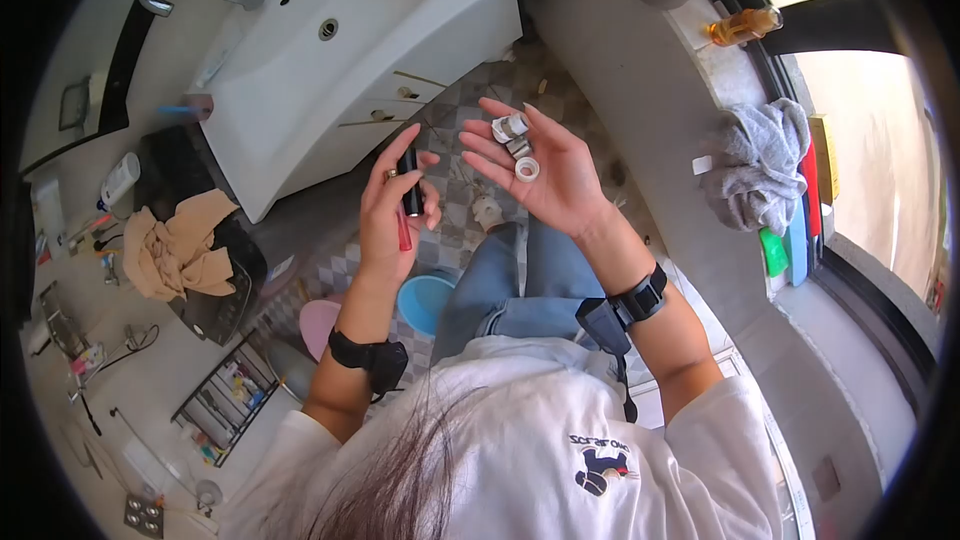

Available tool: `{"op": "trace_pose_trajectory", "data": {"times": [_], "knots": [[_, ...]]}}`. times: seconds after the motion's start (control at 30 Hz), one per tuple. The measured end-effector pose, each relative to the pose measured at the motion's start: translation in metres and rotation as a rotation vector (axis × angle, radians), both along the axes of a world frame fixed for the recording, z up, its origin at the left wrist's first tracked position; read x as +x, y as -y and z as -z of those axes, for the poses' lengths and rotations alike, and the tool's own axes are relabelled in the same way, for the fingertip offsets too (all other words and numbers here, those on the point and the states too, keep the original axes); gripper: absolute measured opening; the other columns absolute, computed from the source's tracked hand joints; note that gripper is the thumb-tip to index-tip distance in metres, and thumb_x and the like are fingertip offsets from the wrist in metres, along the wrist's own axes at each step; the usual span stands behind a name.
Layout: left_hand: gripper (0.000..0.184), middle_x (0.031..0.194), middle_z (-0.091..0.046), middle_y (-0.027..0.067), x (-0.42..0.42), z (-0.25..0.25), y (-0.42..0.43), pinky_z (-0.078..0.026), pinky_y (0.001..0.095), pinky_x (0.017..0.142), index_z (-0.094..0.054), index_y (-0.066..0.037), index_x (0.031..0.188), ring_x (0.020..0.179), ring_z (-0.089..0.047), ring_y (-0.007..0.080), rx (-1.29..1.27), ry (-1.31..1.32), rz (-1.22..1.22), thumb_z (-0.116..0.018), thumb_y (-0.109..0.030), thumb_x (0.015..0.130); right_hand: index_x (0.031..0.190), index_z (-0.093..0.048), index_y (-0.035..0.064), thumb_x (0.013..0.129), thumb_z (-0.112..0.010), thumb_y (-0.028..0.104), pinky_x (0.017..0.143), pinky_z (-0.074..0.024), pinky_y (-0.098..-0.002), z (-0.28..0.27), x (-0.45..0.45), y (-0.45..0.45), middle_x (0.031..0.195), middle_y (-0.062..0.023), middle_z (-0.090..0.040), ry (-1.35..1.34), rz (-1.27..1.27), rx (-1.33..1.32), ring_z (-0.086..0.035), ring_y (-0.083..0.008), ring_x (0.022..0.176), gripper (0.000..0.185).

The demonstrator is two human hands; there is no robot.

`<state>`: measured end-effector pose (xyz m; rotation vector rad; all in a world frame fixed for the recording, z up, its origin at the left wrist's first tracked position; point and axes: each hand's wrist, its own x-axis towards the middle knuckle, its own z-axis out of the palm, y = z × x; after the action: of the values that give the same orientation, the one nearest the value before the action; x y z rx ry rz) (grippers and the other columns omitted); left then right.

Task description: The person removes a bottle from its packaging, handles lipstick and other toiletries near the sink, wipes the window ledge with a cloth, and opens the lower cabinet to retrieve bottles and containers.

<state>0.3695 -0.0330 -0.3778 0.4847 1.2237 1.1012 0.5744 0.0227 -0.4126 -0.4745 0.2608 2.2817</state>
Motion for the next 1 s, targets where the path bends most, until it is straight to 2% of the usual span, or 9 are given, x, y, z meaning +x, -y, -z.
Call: {"op": "trace_pose_trajectory", "data": {"times": [0.17, 0.23, 0.3, 0.43, 0.57, 0.6, 0.73, 0.8, 1.0], "knots": [[0.059, 0.105, -0.058, 0.0134, -0.04, 0.068, 0.035, -0.046, 0.0303, 0.058, -0.042, -0.01, 0.149, 0.069, -0.055, 0.017, -0.205, 0.305, -0.022, -0.049, -0.009, 0.091, 0.144, -0.039, -0.0028, 0.107, -0.037, 0.034, 0.094, -0.0569, -0.0411, 0.037, -0.027, 0.031, 0.134, -0.0254, -0.055, 0.152, 0.044, 0.017, -0.06, -0.0344, 0.119, 0.052], [0.055, 0.101, -0.058, 0.0122, -0.05, 0.097, 0.043, -0.046, 0.0301, 0.059, -0.043, -0.009, 0.147, 0.069, -0.055, 0.0168, -0.217, 0.301, -0.01, -0.051, -0.009, 0.093, 0.138, -0.045, 0.0007, 0.108, -0.034, 0.036, 0.066, -0.0582, -0.0313, 0.068, -0.032, 0.039, 0.124, -0.0239, -0.062, -0.004, 0.019, 0.088, -0.069, -0.0281, 0.093, 0.048], [0.052, 0.097, -0.059, 0.0111, -0.055, 0.13, 0.053, -0.045, 0.0299, 0.06, -0.045, -0.008, 0.146, 0.07, -0.055, 0.0166, -0.239, 0.29, -0.002, -0.053, -0.01, 0.095, 0.133, -0.048, 0.0025, 0.108, -0.033, 0.037, 0.055, -0.0522, -0.0285, 0.099, -0.038, 0.048, 0.12, -0.0237, -0.064, -0.066, 0.014, 0.119, -0.069, -0.0252, 0.081, 0.046], [0.025, 0.085, -0.058, 0.0057, -0.054, 0.223, 0.055, -0.045, 0.0288, 0.058, -0.057, -0.006, 0.116, 0.068, -0.056, 0.0148, -0.349, 0.276, 0.005, -0.065, -0.017, 0.096, 0.121, -0.051, 0.006, 0.109, -0.03, 0.039, 0.041, -0.0429, -0.0247, 0.166, -0.036, 0.058, 0.115, -0.0246, -0.066, -0.048, -0.015, -0.024, -0.065, -0.0213, 0.062, 0.041], [0.022, 0.073, -0.057, 0.002, -0.043, 0.331, 0.046, -0.043, 0.0281, 0.052, -0.055, -0.009, 0.087, 0.063, -0.056, 0.0131, -0.507, 0.243, -0.005, -0.073, -0.02, 0.091, 0.12, -0.05, 0.0053, 0.109, -0.029, 0.04, 0.046, -0.0518, -0.0269, 0.234, -0.032, 0.06, 0.116, -0.0263, -0.065, 0.111, -0.045, 0.008, -0.07, -0.0242, 0.072, 0.042], [0.025, 0.07, -0.056, 0.0004, -0.04, 0.361, 0.044, -0.043, 0.0276, 0.05, -0.054, -0.011, 0.082, 0.059, -0.057, 0.0128, -0.515, 0.222, 0.007, -0.075, -0.022, 0.09, 0.12, -0.05, 0.0041, 0.109, -0.028, 0.041, 0.057, -0.0572, -0.0296, 0.249, -0.03, 0.055, 0.121, -0.0274, -0.063, 0.177, -0.06, -0.009, -0.07, -0.0277, 0.084, 0.044], [0.021, 0.072, -0.059, 0.0013, -0.025, 0.474, 0.029, -0.043, 0.0276, 0.047, -0.058, -0.01, 0.082, 0.055, -0.056, 0.0125, -0.471, 0.085, 0.048, -0.075, -0.02, 0.089, 0.118, -0.049, 0.0001, 0.109, -0.027, 0.039, 0.092, -0.0602, -0.0385, 0.314, -0.023, 0.043, 0.135, -0.0294, -0.054, 0.375, -0.036, -0.013, -0.061, -0.0368, 0.12, 0.046], [0.014, 0.072, -0.063, 0.0024, -0.025, 0.532, 0.017, -0.042, 0.028, 0.044, -0.065, -0.006, 0.086, 0.05, -0.056, 0.0132, -0.488, -0.213, 0.223, -0.075, -0.016, 0.085, 0.116, -0.05, -0.0008, 0.109, -0.027, 0.037, 0.096, -0.0579, -0.0392, 0.356, -0.017, 0.04, 0.138, -0.0293, -0.052, 0.341, -0.001, -0.045, -0.058, -0.0376, 0.123, 0.045], [0.023, 0.072, -0.066, 0.0052, -0.027, 0.691, -0.028, -0.045, 0.0289, 0.045, -0.072, -0.005, 0.1, 0.049, -0.058, 0.0144, -0.348, -0.478, 0.603, -0.074, -0.011, 0.077, 0.1, -0.056, -0.0016, 0.106, -0.036, 0.029, 0.1, -0.0551, -0.0443, 0.496, 0.024, 0.038, 0.135, -0.0302, -0.053, 0.002, 0.2, -0.046, -0.054, -0.04, 0.128, 0.037]]}}
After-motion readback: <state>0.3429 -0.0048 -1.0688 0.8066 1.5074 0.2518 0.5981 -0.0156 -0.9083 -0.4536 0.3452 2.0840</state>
